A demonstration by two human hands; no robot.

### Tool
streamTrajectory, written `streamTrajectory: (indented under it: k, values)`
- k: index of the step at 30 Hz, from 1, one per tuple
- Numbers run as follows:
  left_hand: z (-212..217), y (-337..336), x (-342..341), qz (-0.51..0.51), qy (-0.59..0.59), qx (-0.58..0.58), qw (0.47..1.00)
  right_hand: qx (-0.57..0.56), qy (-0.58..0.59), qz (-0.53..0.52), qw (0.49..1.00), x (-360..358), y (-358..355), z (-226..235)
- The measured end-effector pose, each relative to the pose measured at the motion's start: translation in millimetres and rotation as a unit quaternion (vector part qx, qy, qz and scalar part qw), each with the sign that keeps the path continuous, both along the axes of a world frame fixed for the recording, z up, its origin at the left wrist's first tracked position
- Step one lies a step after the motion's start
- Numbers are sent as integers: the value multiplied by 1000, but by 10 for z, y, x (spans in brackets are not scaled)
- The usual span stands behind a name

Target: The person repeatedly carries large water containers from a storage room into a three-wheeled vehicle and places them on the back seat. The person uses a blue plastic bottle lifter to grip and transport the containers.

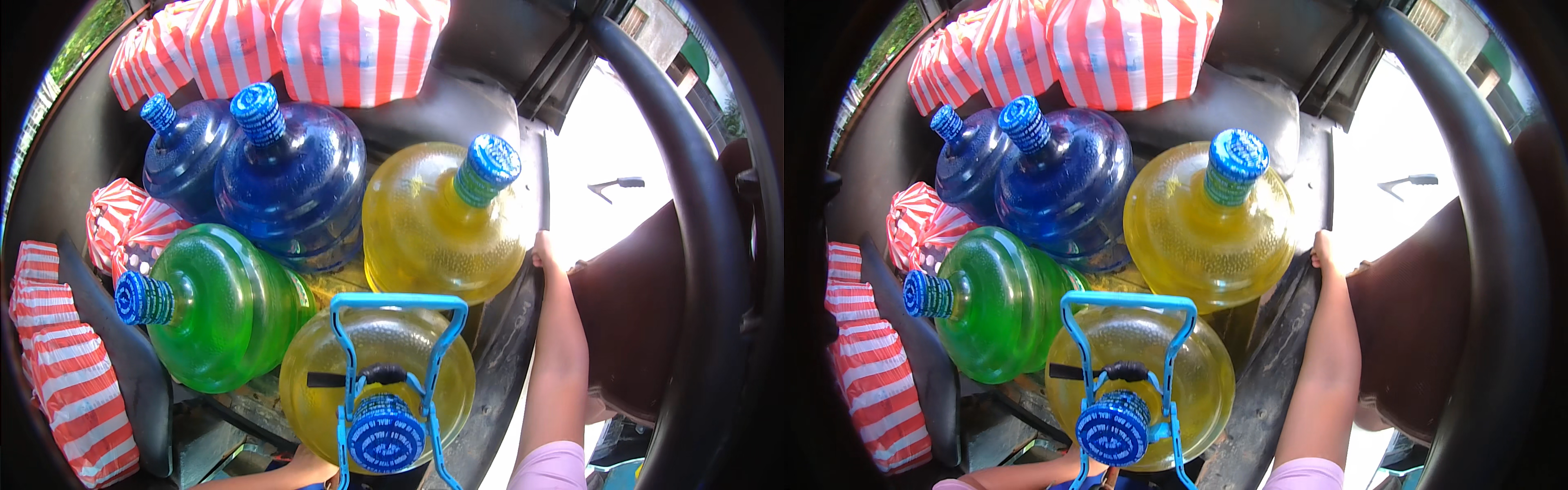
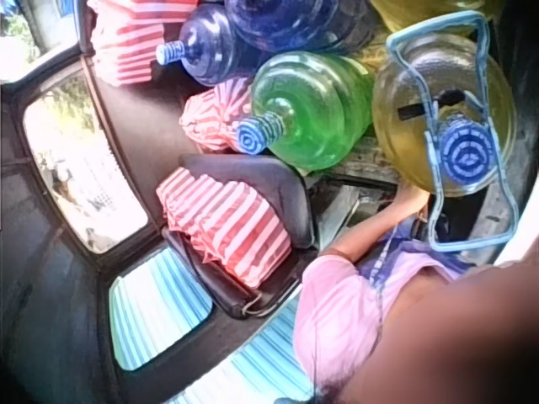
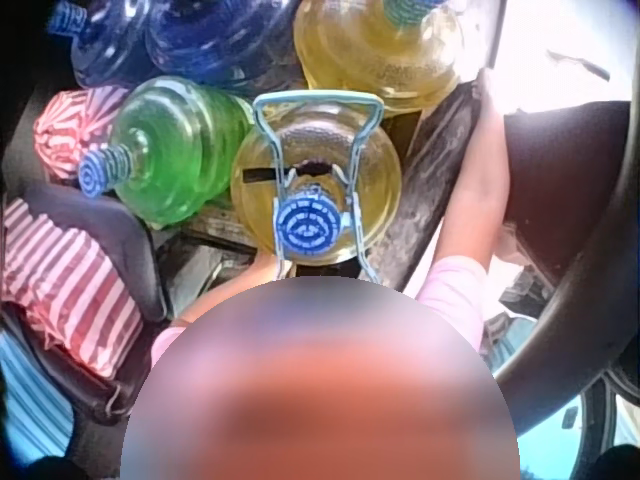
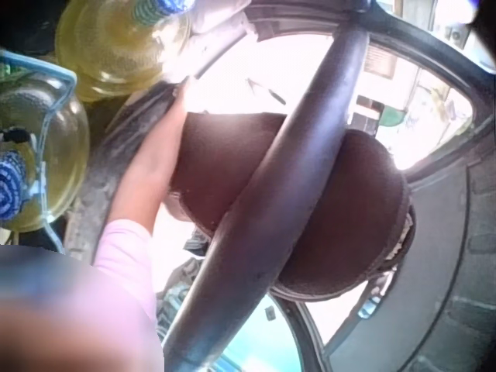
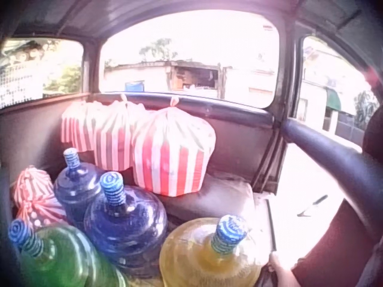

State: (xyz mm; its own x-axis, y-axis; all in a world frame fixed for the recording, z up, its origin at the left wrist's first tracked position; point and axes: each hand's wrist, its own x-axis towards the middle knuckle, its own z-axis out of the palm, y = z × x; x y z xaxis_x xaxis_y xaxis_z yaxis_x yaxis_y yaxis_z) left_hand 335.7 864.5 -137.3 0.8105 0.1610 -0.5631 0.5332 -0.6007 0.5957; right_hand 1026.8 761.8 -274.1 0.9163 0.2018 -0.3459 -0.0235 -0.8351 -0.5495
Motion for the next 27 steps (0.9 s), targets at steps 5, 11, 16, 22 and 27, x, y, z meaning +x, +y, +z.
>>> streamTrajectory:
  k: [5,11,16,22,27]
  values:
    - [117,-44,-10,-27,27,-5,999,109,2,-85,990,-279,-155,233]
    - [190,-60,70,-48,51,-2,998,44,35,-65,996,-391,-64,560]
    - [158,-49,140,-34,26,-15,999,-5,-6,-54,999,-142,-50,231]
    - [140,-36,286,-39,12,-6,999,-299,-479,360,742,-237,-26,-37]
    - [99,-54,369,-43,1,1,999,-238,-440,259,826,-306,173,889]
